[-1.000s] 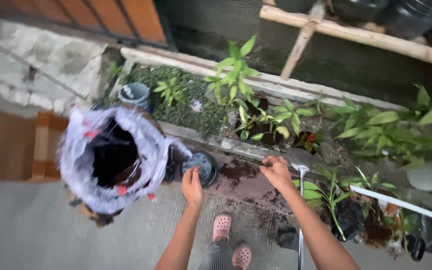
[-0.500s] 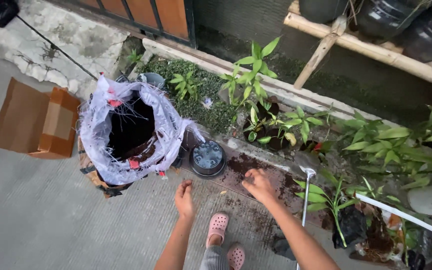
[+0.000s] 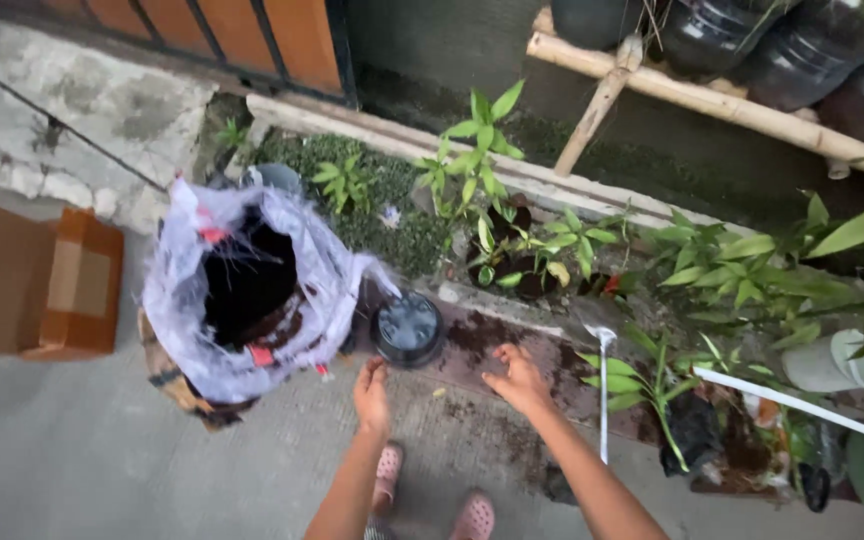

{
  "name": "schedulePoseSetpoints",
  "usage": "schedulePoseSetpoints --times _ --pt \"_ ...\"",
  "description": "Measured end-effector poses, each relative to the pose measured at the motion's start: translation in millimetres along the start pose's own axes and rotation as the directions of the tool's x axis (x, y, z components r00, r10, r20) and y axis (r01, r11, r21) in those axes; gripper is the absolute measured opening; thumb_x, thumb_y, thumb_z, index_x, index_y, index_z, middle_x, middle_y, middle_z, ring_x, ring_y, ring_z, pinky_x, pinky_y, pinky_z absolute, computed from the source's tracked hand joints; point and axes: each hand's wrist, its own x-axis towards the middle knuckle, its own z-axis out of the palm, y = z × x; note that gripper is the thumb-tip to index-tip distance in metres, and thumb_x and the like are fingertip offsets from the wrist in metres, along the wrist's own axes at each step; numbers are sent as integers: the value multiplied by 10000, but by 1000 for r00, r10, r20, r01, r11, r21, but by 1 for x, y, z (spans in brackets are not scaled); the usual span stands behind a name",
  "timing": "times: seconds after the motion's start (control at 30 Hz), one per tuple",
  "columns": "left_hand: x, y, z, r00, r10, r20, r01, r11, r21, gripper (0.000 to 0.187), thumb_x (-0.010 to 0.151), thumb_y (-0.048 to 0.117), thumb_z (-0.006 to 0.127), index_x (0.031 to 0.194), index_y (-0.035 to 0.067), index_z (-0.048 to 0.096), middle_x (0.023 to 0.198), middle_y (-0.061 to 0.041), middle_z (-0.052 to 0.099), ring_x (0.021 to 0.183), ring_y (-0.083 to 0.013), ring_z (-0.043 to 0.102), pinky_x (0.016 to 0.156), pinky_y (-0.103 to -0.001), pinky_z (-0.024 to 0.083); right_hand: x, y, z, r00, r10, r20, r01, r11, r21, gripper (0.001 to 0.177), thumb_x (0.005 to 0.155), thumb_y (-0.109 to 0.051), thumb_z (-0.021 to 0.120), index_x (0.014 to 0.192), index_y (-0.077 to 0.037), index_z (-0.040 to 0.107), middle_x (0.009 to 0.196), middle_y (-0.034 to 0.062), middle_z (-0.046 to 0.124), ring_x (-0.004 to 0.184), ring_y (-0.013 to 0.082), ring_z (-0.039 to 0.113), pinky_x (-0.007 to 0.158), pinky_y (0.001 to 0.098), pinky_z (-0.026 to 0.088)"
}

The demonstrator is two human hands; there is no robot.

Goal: Transplanting a plant into a pot and filling additional pots with soil using a spade.

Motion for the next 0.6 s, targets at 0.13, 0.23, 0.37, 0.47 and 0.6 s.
schedulePoseSetpoints --times 0.13,0.23,0.37,0.47,0.6 --pt "24 4 -23 996 -78 48 78 997 0 378 1004 235 601 1312 21 640 1238 -35 666 1170 -170 595 1040 -315 441 2 -35 24 999 50 -12 -50 999 -1 597 717 -334 860 1227 -181 590 1205 58 590 1133 268 621 929 417 510" --pt "53 7 -27 987 -107 123 106 994 16 425 1005 235 596 1374 25 592 1320 -53 623 1222 -179 565 1076 -323 430 14 -68 40 998 22 -59 -24 1000 -19 742 675 -371 883 1303 -166 547 1278 84 561 1218 289 593 981 428 498" --pt "72 7 -38 976 -84 203 81 996 20 479 971 205 618 1416 45 547 1362 -87 599 1249 -204 552 1084 -346 449 27 -119 48 986 162 32 -150 960 -235 1085 651 -499 935 1496 -156 346 1471 100 387 1386 344 402 1073 595 344" --pt "84 14 -36 985 -72 157 44 984 171 542 923 170 651 1438 82 507 1423 -35 544 1276 -189 511 1090 -338 408 41 -130 70 991 135 -10 -133 954 -269 1269 556 -580 940 1543 -168 257 1526 110 320 1428 349 339 1077 612 323" --pt "90 0 -49 974 -66 214 50 995 82 511 960 178 642 1444 82 509 1436 -52 544 1272 -193 525 1097 -355 415 55 -154 81 987 157 13 -142 923 -358 1330 525 -630 934 1559 -169 237 1516 114 328 1447 368 311 1054 585 344"
